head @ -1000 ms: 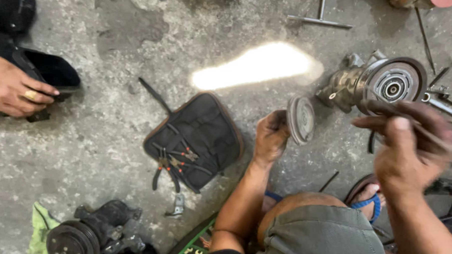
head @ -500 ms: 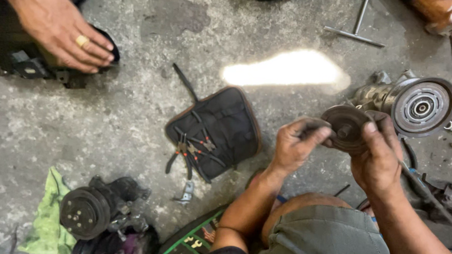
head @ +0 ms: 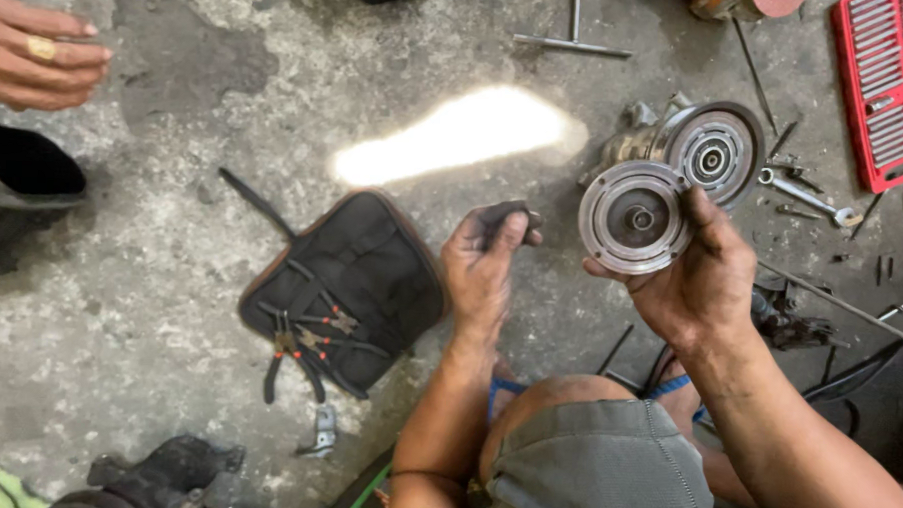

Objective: The person sits on the workshop floor repairing a scooter clutch and variator assembly. They use a screwdriver and pliers to work on the pulley and clutch plates, fit components together, and handle the clutch housing and related parts, moving items around on the floor as they work.

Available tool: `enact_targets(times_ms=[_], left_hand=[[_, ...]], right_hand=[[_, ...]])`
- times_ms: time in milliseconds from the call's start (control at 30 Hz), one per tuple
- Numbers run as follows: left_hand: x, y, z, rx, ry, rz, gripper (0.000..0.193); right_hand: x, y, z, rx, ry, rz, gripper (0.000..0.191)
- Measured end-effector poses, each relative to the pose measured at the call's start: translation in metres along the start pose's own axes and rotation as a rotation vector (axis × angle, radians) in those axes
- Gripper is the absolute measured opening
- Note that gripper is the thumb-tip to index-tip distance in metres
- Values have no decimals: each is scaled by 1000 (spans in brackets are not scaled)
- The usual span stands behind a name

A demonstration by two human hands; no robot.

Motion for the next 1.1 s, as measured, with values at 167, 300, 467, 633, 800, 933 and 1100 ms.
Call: enact_targets(times_ms=[167, 300, 467, 633, 800, 933, 1100], left_hand=[[-11, -11, -7, 67, -30, 20, 18], [-25, -19, -12, 109, -65, 30, 16], [-53, -39, -25, 186, -292, 280, 15], [-76, -71, -36, 271, -614, 753, 21], [-84, -83, -36, 331, -671, 947, 30], [-81, -86, -34, 379, -668, 1006, 32], [-74, -85, -37, 414, -707, 1070, 40]], right_hand=[[-3, 2, -1, 10, -5, 14, 49], [-6, 3, 0, 16, -11, 12, 49], [-7, 4, 1, 26, -9, -8, 48], [-13, 8, 1, 17, 6, 0, 46], [-19, 12, -1, 33, 6, -3, 45], [-20, 14, -3, 35, 13, -7, 43], [-23, 15, -2, 24, 3, 24, 43]])
Point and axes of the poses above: each hand's wrist, its own z-axis towards the middle knuckle, its own y-axis out of the back of the hand, x = y × z, the point moved 5 cm from there along z, towards the middle knuckle, and after that the axes turned 6 degrees about y, right-handed, at the moved point
